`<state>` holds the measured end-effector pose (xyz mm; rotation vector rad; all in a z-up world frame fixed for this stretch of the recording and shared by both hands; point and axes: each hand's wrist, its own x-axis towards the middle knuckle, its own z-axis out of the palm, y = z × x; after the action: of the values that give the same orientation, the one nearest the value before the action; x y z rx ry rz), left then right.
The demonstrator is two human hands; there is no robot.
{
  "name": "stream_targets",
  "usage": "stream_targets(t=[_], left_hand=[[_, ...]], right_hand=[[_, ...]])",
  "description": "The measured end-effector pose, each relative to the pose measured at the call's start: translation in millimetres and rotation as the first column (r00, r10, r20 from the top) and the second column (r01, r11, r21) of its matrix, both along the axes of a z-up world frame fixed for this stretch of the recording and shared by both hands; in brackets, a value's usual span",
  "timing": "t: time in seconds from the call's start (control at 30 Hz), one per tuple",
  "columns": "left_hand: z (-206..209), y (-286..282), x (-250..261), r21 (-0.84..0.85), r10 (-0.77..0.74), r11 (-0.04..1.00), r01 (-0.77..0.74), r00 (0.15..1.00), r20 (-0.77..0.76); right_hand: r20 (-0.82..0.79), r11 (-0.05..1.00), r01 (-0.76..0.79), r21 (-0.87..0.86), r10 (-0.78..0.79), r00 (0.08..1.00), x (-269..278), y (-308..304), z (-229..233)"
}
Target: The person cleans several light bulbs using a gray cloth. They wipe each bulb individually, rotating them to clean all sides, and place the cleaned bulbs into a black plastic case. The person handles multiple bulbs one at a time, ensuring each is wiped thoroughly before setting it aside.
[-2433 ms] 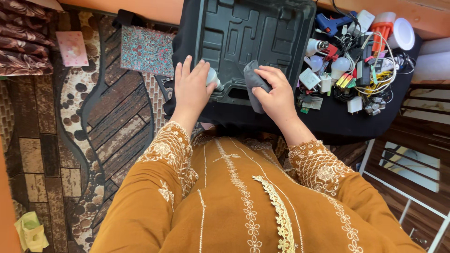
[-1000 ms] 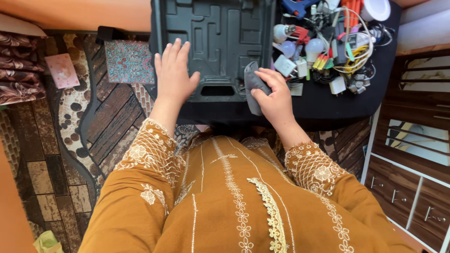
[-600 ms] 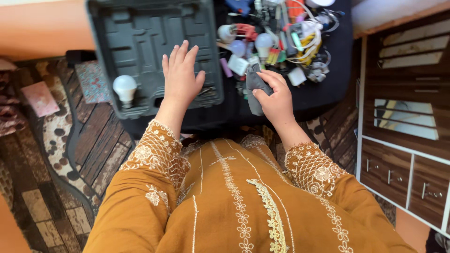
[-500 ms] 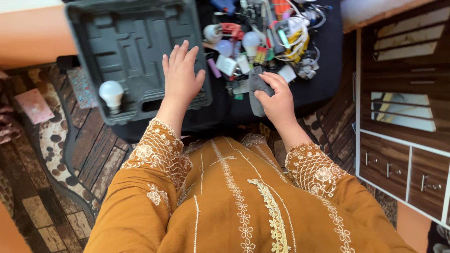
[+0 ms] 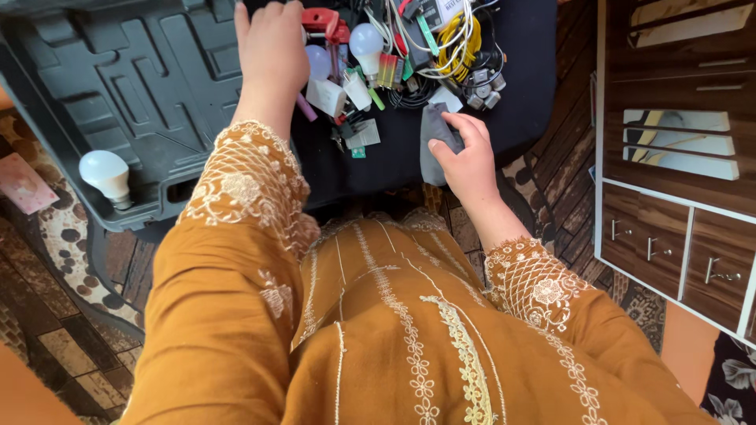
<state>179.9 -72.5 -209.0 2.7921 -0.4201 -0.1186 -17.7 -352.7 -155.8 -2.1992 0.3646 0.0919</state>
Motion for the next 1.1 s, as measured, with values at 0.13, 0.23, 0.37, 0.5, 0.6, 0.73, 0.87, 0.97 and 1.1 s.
stream_targets(t=[0.13,0.23,0.37,0.5,0.6,0.73,0.87,0.97,1.1], left_hand=[[4.7,9.3,-2.7,-0.168,-0.060,0.981,0.101,0.971,0.233],[25.6,16.5,-15.4,-0.422,0.001,0.898,0.123,0.960,0.282],[66.3,23.1,-48.8,-0.781,0.169,0.623,-0.048,0.983,0.074],[107.7,4.2,-99.3,-0.843,-0.004,-0.142,-0.518,0.852,-0.523],[145.6,-11.5,-122.2,-0.840,-0.054,-0.212,-0.499,0.865,-0.499],[200.1,-31.0,-146.1,-0.661,-0.248,-0.533,-0.529,0.844,-0.475],[223.0,-43.2,-142.8,-0.581,-0.392,-0.558,-0.592,0.806,-0.444],[229.0,-40.7,-138.5,-0.775,-0.236,-0.402,-0.488,0.873,-0.428],[226.1,-31.3,-137.1,-0.980,0.082,0.007,-0.197,0.977,-0.196]], right_hand=[[0.022,0.999,-0.034,0.040,0.034,0.999,-4.2,-1.5,-1.9],[0.042,0.997,-0.067,0.048,0.065,0.997,-9.6,-3.9,0.9],[0.034,0.982,-0.005,0.188,-0.002,0.999,-5.5,1.9,15.8],[0.002,0.849,0.140,0.509,-0.164,0.986,2.8,14.5,56.3],[0.328,0.920,-0.117,0.375,-0.014,0.945,7.5,21.5,110.9],[0.516,0.967,-0.238,0.090,0.159,0.842,5.4,36.4,190.4],[0.590,0.954,-0.298,-0.021,0.253,0.767,-6.9,63.6,232.1],[0.633,0.966,-0.237,-0.099,0.245,0.735,-5.8,75.3,254.9],[0.511,0.776,-0.242,-0.582,0.581,0.633,-11.0,99.0,265.4]])
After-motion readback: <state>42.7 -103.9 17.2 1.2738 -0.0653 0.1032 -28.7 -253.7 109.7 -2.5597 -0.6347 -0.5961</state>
